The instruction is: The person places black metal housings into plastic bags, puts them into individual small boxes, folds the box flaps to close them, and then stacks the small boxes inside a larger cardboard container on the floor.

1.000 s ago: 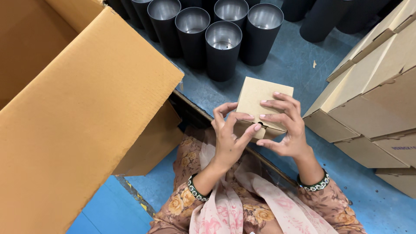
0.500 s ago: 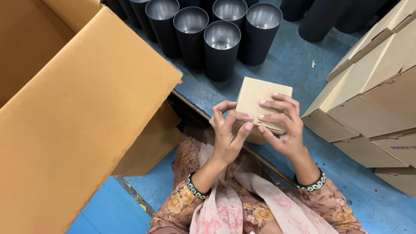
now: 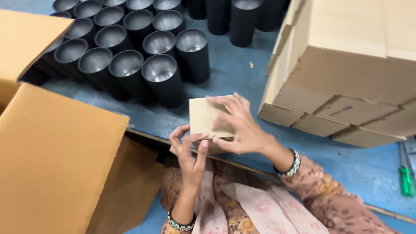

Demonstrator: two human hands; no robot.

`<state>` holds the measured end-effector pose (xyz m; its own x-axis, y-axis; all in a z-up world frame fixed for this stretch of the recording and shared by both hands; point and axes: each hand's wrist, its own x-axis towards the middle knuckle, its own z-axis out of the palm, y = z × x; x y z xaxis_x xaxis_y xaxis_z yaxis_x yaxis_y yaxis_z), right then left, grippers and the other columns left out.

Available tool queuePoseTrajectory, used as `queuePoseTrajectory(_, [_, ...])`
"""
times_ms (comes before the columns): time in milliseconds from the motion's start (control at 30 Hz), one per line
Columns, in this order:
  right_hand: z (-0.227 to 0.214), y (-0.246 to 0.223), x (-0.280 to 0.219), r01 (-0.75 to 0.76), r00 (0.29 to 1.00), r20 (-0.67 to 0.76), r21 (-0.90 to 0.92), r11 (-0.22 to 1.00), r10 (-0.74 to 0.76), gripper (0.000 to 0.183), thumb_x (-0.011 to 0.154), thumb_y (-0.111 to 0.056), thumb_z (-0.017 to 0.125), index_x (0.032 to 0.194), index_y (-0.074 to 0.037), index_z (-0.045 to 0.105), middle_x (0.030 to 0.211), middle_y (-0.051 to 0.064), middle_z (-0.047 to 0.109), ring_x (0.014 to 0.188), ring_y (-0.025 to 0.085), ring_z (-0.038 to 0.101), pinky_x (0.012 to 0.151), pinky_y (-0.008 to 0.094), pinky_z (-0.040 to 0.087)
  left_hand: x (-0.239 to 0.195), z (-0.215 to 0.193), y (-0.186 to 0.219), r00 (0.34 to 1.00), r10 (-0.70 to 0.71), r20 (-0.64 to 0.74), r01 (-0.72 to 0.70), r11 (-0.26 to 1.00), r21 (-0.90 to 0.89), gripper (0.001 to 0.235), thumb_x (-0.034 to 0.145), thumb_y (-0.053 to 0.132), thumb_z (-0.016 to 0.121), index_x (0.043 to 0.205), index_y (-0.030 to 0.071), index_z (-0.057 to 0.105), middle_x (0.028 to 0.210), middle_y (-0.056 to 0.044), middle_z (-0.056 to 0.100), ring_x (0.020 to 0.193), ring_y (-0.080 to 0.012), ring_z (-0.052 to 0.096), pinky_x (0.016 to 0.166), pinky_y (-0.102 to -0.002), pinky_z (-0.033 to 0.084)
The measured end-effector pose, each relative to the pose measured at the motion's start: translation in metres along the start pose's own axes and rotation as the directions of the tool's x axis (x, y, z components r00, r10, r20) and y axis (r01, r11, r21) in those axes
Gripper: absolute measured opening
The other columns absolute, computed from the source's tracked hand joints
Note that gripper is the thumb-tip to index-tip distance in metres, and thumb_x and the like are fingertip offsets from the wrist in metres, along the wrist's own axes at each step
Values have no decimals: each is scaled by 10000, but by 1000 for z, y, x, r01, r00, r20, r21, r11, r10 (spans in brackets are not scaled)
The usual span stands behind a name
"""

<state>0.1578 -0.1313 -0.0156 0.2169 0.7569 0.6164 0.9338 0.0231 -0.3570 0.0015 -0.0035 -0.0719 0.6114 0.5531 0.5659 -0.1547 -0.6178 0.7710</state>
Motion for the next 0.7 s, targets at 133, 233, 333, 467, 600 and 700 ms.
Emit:
queuePoseTrajectory(133, [-27, -14, 40, 159, 951, 289, -139, 977, -113, 815, 712, -534, 825, 1344, -70, 604, 1464, 271, 423, 1351, 422, 474, 1076, 618, 326, -2, -14, 3, 997, 8, 79, 2, 992, -127, 256, 993, 331, 654, 1128, 119, 703, 1391, -154, 453, 1368, -309, 440, 1172, -470, 321])
queuePoseTrajectory(233, [-43, -29, 61, 86, 843, 538, -90, 992, -24, 955, 531, -452, 804, 1418, -183, 570, 1391, 245, 482, 1260, 421, 491, 947, 508, 418, -14, -29, 9, 996, 45, 79, -17, 948, -319, 359, 995, 348, 643, 1171, 36, 674, 1413, -165, 453, 1378, -337, 454, 1198, -484, 339])
queuePoseTrajectory(333, [-86, -31, 41, 136, 927, 357, -36, 990, -114, 894, 571, -468, 845, 1399, -220, 615, 1395, 263, 472, 1224, 391, 509, 1018, 505, 415, -33, -47, -12, 982, 145, -124, -186, 865, -466, 466, 1039, 359, 591, 1306, -21, 554, 1437, -164, 504, 1308, -332, 602, 1182, -501, 474])
queuePoseTrajectory(467, [-191, -17, -43, 25, 964, -255, -216, 976, -81, 692, 785, -396, 805, 1398, -129, 630, 1351, 205, 550, 1206, 324, 566, 1027, 433, 473, -78, -90, -103, 975, -135, -174, 27, 859, -512, 343, 1094, 270, 609, 1259, -26, 555, 1257, -215, 578, 1127, -324, 645, 1042, -498, 565])
queuePoseTrajectory(600, [-261, 29, -123, -475, 676, -735, -494, 728, -58, 431, 1008, -256, 728, 1366, -20, 689, 1266, 156, 667, 1107, 250, 650, 964, 359, 539, -123, -105, -220, 933, -357, -48, 252, 742, -621, 357, 1037, 202, 594, 1312, -16, 532, 1202, -221, 644, 1033, -348, 701, 945, -481, 573])
queuePoseTrajectory(700, [-279, 61, -155, -582, 587, -809, -394, 711, 32, 277, 1175, -151, 671, 1341, 61, 734, 1203, 118, 756, 1032, 194, 712, 917, 304, 588, -144, -97, -254, 907, -420, 33, 365, 743, -561, 367, 1016, 151, 575, 1342, -4, 507, 1211, -213, 651, 957, -328, 727, 847, -451, 584])
